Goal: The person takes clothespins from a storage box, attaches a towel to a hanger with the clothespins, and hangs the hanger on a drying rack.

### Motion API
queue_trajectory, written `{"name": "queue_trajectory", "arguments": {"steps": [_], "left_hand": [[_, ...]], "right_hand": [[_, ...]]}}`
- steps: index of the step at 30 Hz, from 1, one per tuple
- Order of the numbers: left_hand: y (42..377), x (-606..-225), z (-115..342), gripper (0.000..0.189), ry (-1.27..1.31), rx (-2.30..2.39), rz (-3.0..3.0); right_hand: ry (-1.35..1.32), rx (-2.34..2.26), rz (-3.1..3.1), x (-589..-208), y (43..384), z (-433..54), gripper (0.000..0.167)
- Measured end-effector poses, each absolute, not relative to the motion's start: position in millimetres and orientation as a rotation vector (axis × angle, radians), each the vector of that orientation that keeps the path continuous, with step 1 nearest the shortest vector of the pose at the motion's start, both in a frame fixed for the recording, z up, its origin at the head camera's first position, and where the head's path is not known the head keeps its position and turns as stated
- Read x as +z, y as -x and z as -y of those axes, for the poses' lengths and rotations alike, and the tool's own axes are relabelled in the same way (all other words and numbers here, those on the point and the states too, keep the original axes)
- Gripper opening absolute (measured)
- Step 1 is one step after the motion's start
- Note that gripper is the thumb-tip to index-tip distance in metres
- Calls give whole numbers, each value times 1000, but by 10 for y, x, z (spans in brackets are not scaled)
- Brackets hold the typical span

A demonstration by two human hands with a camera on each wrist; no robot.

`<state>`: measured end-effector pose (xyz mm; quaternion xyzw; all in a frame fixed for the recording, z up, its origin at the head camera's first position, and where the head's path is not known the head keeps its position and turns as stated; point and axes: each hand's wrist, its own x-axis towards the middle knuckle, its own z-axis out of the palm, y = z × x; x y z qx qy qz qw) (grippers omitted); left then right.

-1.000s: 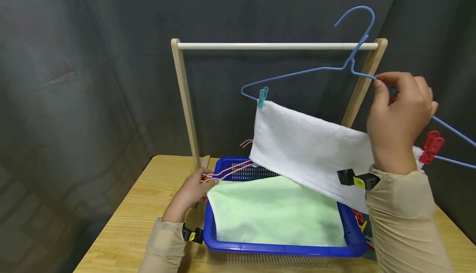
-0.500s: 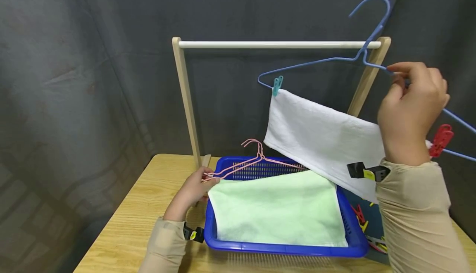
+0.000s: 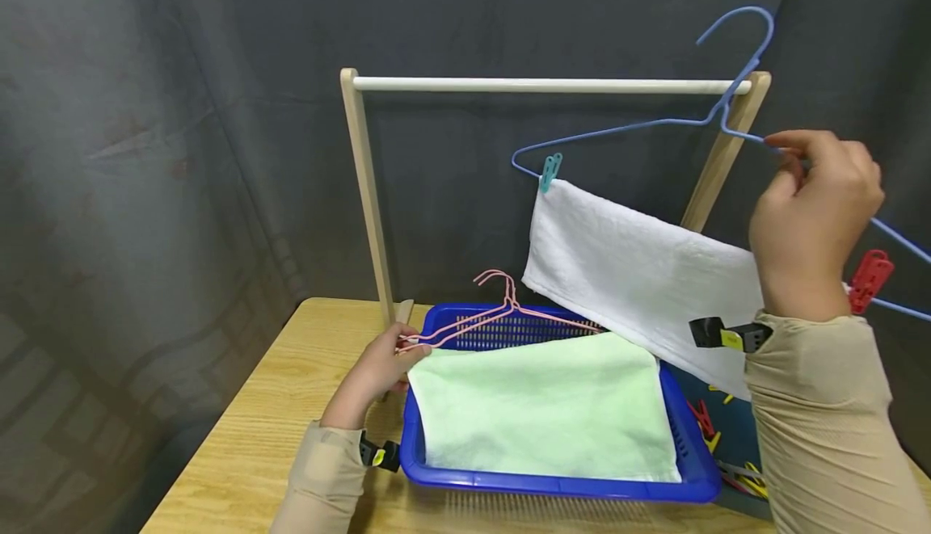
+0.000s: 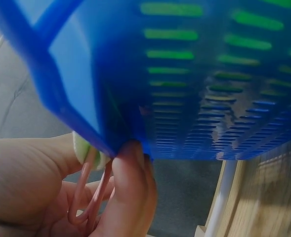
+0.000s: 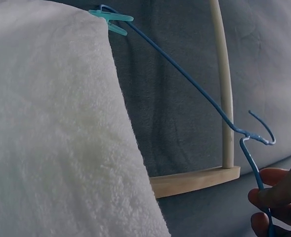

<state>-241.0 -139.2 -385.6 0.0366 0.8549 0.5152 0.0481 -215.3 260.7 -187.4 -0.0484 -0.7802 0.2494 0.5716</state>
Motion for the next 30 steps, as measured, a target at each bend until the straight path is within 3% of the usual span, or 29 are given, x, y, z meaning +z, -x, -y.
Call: {"name": "queue_trajectory", "arguments": {"steps": [30], "left_hand": [[2370, -3847, 1401, 36, -100, 1579, -2598]], "right_hand": [[207, 680, 1917, -2103, 2242, -2762, 34]]}}
